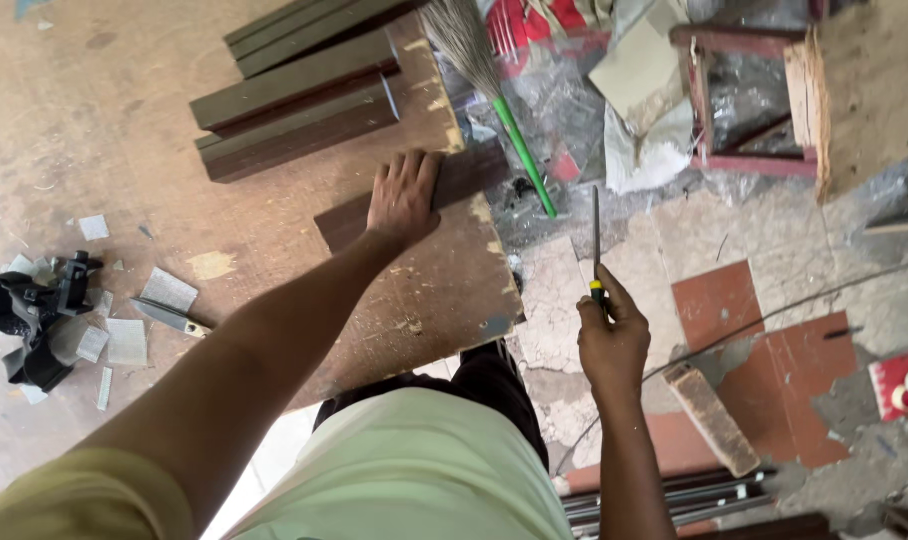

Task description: The person uses a metal file to smooth the edges of several dark rectangular metal bars on a wooden workbench. They repeatedly pick up a bar, file its edges, and place it back on the table, handling the items one at a time.

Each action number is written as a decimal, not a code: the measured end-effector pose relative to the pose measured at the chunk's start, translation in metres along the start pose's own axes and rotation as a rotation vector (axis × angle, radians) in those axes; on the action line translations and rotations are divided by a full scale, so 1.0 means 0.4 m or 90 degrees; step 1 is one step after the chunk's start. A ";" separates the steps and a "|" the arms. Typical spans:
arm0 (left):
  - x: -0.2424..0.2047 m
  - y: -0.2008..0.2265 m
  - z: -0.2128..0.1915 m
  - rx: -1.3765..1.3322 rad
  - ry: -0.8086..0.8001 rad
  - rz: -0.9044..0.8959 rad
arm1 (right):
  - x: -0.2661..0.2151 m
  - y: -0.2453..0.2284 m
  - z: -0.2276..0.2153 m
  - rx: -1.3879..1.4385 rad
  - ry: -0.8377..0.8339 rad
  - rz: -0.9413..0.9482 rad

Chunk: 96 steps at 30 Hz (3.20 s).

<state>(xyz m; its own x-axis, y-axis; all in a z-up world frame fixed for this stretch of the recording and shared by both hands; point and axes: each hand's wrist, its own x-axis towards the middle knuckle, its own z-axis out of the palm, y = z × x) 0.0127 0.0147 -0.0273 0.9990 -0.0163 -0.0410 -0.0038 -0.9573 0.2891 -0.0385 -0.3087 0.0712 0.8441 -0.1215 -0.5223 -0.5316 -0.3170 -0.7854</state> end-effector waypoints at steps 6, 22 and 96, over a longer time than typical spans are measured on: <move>0.085 -0.056 -0.015 0.021 -0.002 -0.095 | -0.003 -0.116 0.138 -0.071 -0.055 -0.158; 0.101 -0.073 -0.033 0.006 -0.156 -0.111 | 0.299 -0.226 0.420 -0.244 -0.093 -0.046; -0.164 -0.142 -0.057 0.041 -0.051 -0.032 | -0.046 -0.078 0.083 -0.108 -0.018 -0.172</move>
<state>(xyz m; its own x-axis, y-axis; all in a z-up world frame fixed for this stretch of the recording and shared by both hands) -0.0515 0.0765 -0.0192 0.9914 0.0114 -0.1301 0.0403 -0.9742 0.2222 -0.0399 -0.2655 0.0942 0.9497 0.0148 -0.3128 -0.2664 -0.4870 -0.8318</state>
